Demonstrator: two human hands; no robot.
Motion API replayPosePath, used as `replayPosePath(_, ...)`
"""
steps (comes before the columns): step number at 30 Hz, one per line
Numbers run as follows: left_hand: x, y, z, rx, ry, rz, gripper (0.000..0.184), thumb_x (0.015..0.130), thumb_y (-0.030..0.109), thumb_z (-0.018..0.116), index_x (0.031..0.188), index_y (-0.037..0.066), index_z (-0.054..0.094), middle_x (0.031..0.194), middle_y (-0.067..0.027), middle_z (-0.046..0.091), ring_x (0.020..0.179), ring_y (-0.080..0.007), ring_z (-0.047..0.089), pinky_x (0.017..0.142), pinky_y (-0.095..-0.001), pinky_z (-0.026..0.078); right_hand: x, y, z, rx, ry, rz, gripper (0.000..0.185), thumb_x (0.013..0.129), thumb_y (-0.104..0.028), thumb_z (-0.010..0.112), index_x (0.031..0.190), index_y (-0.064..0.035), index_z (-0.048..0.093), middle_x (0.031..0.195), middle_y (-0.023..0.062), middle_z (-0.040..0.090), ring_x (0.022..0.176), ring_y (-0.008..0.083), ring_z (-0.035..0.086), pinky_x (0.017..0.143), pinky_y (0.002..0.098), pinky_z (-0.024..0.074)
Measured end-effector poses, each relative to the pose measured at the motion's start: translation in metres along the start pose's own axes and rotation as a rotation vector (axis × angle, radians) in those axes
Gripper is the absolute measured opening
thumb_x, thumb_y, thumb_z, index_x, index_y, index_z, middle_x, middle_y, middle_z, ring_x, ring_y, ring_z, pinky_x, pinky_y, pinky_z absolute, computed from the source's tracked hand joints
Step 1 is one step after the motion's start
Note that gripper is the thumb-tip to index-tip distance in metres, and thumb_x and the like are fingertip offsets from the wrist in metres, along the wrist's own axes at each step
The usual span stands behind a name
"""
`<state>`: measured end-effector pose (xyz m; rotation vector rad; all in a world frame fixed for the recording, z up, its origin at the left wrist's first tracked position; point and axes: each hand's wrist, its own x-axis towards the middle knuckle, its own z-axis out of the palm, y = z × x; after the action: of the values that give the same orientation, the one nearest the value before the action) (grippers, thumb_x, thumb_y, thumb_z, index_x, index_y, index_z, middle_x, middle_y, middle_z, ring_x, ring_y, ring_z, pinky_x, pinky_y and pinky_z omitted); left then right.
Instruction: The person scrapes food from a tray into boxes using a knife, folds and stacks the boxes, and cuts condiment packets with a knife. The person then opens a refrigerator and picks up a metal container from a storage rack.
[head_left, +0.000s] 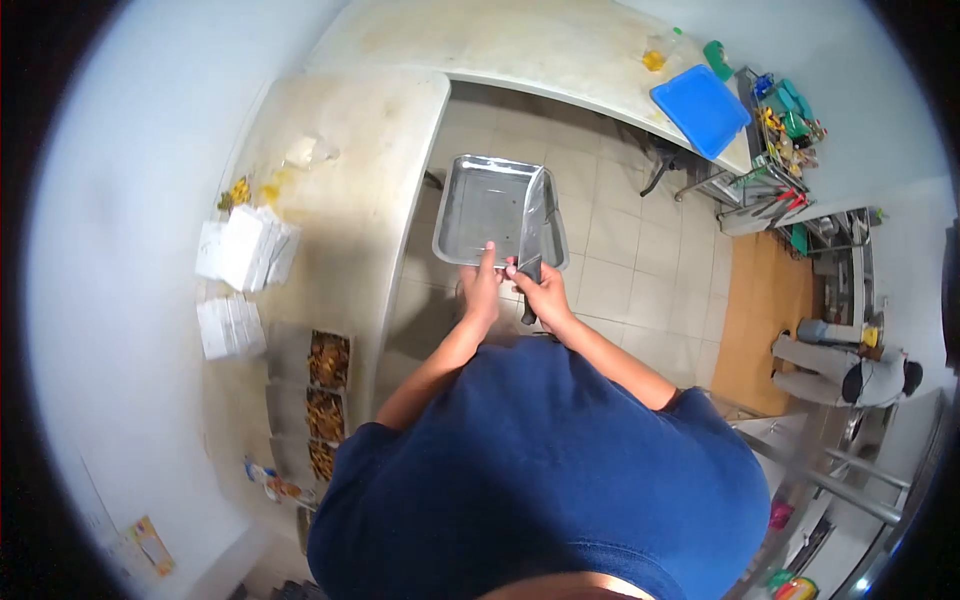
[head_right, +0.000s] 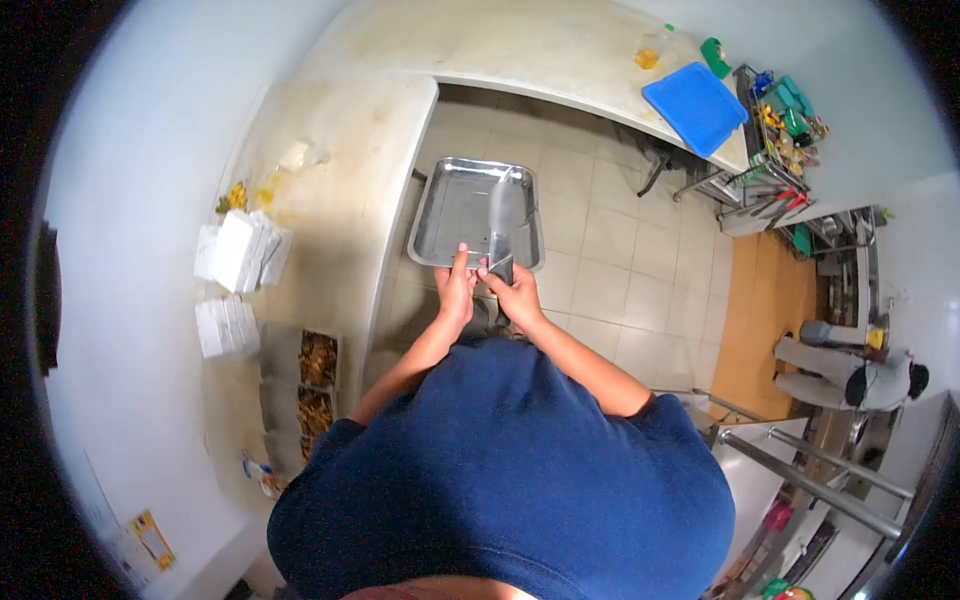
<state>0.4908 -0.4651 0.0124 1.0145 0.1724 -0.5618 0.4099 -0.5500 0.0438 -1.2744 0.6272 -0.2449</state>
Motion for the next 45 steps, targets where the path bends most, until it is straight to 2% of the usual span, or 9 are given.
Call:
replayPosePath(3, 0.042, 0.01, 0.023, 0.064, -0.091, -0.044, 0.04, 0.097, 0.039, 0.059, 0.121, 0.008, 0.051, 0.098, -0.003, 0.056, 0.074, -0.0054, 0.054, 0.056, -0.0226, 0.042, 0.036, -0.004, 0.002, 0.043, 0.142, -0.034, 0.019, 0.089, -0.013, 0.072, 0.105, -0.002, 0.07, 0.091, 0.001, 0.071, 0.08, 0.006, 0.06, 0.07, 0.0238, 0.0471)
replayPosePath(6, 0.093, 0.02, 0.056, 0.289, -0.275, -0.192, 0.059, 0.098, 0.048, 0.054, 0.137, 0.006, 0.039, 0.118, -0.013, 0.06, 0.098, -0.0212, 0.065, 0.074, -0.0332, 0.055, 0.076, -0.013, -0.009, 0.058, 0.319, -0.199, 0.019, 0.09, -0.014, 0.071, 0.103, -0.0005, 0.068, 0.092, 0.0048, 0.071, 0.085, 0.0104, 0.065, 0.078, 0.0267, 0.05)
replayPosePath(12, 0.142, 0.051, 0.114, 0.508, -0.562, -0.318, 0.085, 0.095, 0.073, 0.024, 0.147, 0.006, 0.027, 0.131, -0.0223, 0.056, 0.124, -0.032, 0.053, 0.105, -0.046, 0.04, 0.137, -0.065, -0.068, 0.072, 0.651, -0.367, 0.013, 0.09, -0.011, 0.07, 0.097, -0.0001, 0.068, 0.089, 0.0083, 0.072, 0.086, 0.0145, 0.067, 0.084, 0.0281, 0.0504)
replayPosePath(16, 0.158, 0.049, 0.089, 0.516, -0.621, -0.428, 0.081, 0.097, 0.07, 0.022, 0.143, 0.005, 0.035, 0.129, -0.0215, 0.059, 0.119, -0.0316, 0.057, 0.101, -0.0454, 0.043, 0.179, -0.068, -0.155, -0.05, 0.794, -0.455, 0.013, 0.09, -0.011, 0.07, 0.097, 0.0001, 0.069, 0.089, 0.0081, 0.072, 0.086, 0.0138, 0.067, 0.084, 0.0274, 0.0488)
replayPosePath(21, 0.191, 0.015, 0.021, 0.197, -0.365, -0.654, 0.068, 0.102, 0.058, 0.029, 0.137, 0.001, 0.042, 0.124, -0.022, 0.06, 0.111, -0.0332, 0.06, 0.098, -0.0462, 0.046, 0.244, -0.091, -0.278, -0.047, 0.881, -0.506, 0.011, 0.088, -0.009, 0.07, 0.092, 0.0014, 0.068, 0.085, 0.0073, 0.073, 0.078, 0.0121, 0.065, 0.079, 0.0263, 0.048)
replayPosePath(29, 0.21, -0.038, -0.066, 0.688, 0.174, -0.476, 0.062, 0.098, 0.056, 0.043, 0.133, 0.005, 0.048, 0.116, -0.0195, 0.063, 0.1, -0.0316, 0.063, 0.086, -0.0461, 0.05, 0.339, -0.082, -0.428, 0.029, 0.862, -0.495, 0.014, 0.087, -0.006, 0.068, 0.099, 0.0013, 0.064, 0.084, 0.0044, 0.066, 0.074, 0.0163, 0.067, 0.074, 0.0272, 0.0483)
replayPosePath(32, 0.179, -0.044, -0.066, 0.862, 0.271, -0.586, 0.061, 0.098, 0.058, 0.037, 0.133, 0.008, 0.047, 0.103, -0.0158, 0.067, 0.077, -0.0228, 0.063, 0.063, -0.0352, 0.049, 0.364, -0.085, -0.461, -0.027, 0.862, -0.313, 0.008, 0.088, -0.004, 0.066, 0.095, -0.003, 0.063, 0.083, 0.0022, 0.065, 0.064, 0.0086, 0.056, 0.059, 0.0244, 0.0433)
replayPosePath(38, 0.141, -0.061, -0.078, 0.895, 0.341, -0.706, 0.07, 0.097, 0.063, 0.033, 0.139, 0.008, 0.036, 0.102, -0.0196, 0.067, 0.075, -0.0262, 0.064, 0.055, -0.0375, 0.049, 0.399, -0.064, -0.483, -0.115, 0.72, -0.25, 0.022, 0.083, -0.021, 0.078, 0.096, -0.0074, 0.066, 0.077, -0.0031, 0.062, 0.062, 0.0062, 0.052, 0.051, 0.0234, 0.0403)
replayPosePath(45, 0.107, -0.066, -0.069, 0.748, 0.47, -0.679, 0.072, 0.095, 0.067, 0.037, 0.14, 0.01, 0.037, 0.109, -0.0192, 0.066, 0.085, -0.0288, 0.066, 0.074, -0.0445, 0.051, 0.37, -0.038, -0.385, -0.265, 0.391, -0.067, 0.024, 0.085, -0.016, 0.067, 0.104, -0.0029, 0.067, 0.086, 0.0027, 0.069, 0.075, 0.0098, 0.064, 0.064, 0.024, 0.0475)
